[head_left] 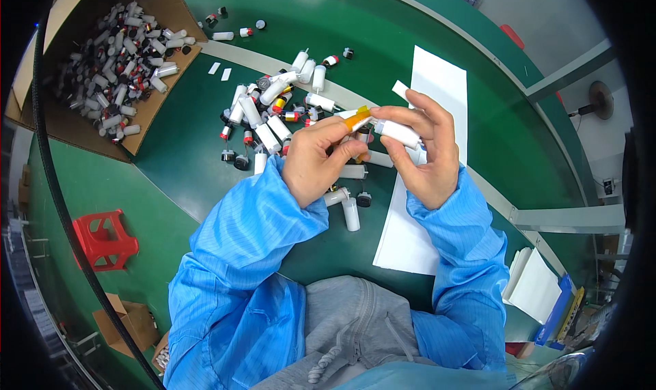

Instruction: The person assembles small plastic housings by hand, inserting electronic components into them and then attaching colored caps.

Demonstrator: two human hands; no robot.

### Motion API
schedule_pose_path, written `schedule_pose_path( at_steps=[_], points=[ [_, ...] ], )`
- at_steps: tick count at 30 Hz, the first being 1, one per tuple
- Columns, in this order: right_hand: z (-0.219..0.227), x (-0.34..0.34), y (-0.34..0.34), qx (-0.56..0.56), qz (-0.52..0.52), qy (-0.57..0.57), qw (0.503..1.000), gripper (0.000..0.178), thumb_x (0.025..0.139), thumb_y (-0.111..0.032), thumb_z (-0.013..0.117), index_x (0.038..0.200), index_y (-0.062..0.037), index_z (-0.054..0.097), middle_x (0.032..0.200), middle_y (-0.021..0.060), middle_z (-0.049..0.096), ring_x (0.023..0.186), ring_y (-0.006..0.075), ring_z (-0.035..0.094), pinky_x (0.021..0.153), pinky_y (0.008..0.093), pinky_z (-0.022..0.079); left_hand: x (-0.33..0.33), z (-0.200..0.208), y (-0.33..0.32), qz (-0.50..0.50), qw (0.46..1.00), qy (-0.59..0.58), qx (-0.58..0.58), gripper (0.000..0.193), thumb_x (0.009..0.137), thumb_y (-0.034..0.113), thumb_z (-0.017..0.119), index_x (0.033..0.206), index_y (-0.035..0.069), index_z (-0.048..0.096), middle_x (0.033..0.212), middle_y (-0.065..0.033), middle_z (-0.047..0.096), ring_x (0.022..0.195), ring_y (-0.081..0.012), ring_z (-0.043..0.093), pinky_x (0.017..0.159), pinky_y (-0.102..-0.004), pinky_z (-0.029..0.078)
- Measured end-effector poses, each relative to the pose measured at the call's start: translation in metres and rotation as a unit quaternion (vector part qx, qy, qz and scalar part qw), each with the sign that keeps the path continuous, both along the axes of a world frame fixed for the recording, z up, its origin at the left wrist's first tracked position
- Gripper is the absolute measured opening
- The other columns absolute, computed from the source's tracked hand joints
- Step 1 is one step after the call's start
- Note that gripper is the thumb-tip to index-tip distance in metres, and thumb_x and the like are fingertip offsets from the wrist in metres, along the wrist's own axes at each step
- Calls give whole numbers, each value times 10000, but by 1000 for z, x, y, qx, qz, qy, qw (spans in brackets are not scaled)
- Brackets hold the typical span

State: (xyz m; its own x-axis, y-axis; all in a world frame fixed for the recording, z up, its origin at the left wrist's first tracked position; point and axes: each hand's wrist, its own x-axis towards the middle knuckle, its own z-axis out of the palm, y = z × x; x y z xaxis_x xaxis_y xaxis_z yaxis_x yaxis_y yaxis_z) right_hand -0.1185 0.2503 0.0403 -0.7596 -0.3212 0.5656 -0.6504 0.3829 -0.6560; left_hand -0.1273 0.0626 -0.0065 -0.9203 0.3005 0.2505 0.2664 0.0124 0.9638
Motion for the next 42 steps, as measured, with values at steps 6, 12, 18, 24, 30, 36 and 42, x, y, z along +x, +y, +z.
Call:
schedule_pose_path(
  at_steps=[6, 12, 18, 24, 30, 36, 42],
  points=[
    [-4, -4, -1, -76, 27, -95, 992, 570, 829, 75, 612, 1312, 20, 314, 1124, 171, 637, 1094, 255, 609, 971, 362, 459, 6, 7, 5, 8, 987, 119, -108, 60, 858, -14, 599, 909, -41, 616, 818, -135, 548, 686, -258, 582, 592, -349, 460],
    [-5, -3, -3, -126, 10, -178, 976, 580, 823, 62, 621, 1301, 23, 294, 1082, 181, 629, 1059, 241, 618, 962, 348, 473, 11, 12, 8, 26, 980, 124, -153, 130, 898, -10, 529, 1009, -72, 559, 852, -155, 521, 737, -275, 579, 618, -353, 456],
    [-11, -1, -6, -98, 0, -161, 982, 575, 826, 51, 605, 1312, -3, 302, 1092, 167, 627, 1075, 234, 607, 965, 342, 460, 5, 0, 4, -10, 996, -74, 39, 243, 979, 143, 492, 1076, -61, 582, 913, -109, 603, 783, -189, 600, 668, -295, 487],
    [-10, -4, -3, -96, -3, -138, 986, 572, 827, 66, 617, 1290, 20, 284, 1082, 187, 617, 996, 237, 641, 871, 331, 534, 1, 12, -2, -82, 924, -286, 241, 299, 985, 197, 513, 1148, -35, 607, 968, -88, 670, 822, -119, 639, 726, -245, 519],
    [7, -1, -6, -266, 54, -323, 907, 549, 844, 96, 569, 1289, 13, 258, 1094, 209, 578, 909, 239, 648, 751, 325, 583, 2, 4, -1, -82, 940, -261, 204, 295, 908, 69, 618, 1179, -44, 593, 983, -93, 669, 910, -149, 659, 733, -247, 525],
    [3, -6, -3, -261, 48, -328, 907, 513, 857, 88, 555, 1282, 20, 275, 1091, 224, 572, 896, 251, 656, 738, 328, 584, 5, 3, 6, -24, 972, -163, 167, 206, 864, 42, 664, 1045, -56, 647, 866, -54, 613, 819, -133, 645, 692, -244, 515],
    [8, -8, 4, -195, 30, -384, 902, 553, 860, 16, 611, 1317, 9, 301, 1124, 198, 608, 895, 220, 663, 728, 302, 551, 10, 9, 0, 35, 981, 76, -177, 95, 824, 35, 695, 830, -45, 645, 791, -72, 555, 776, -168, 664, 646, -270, 512]
  ],
)
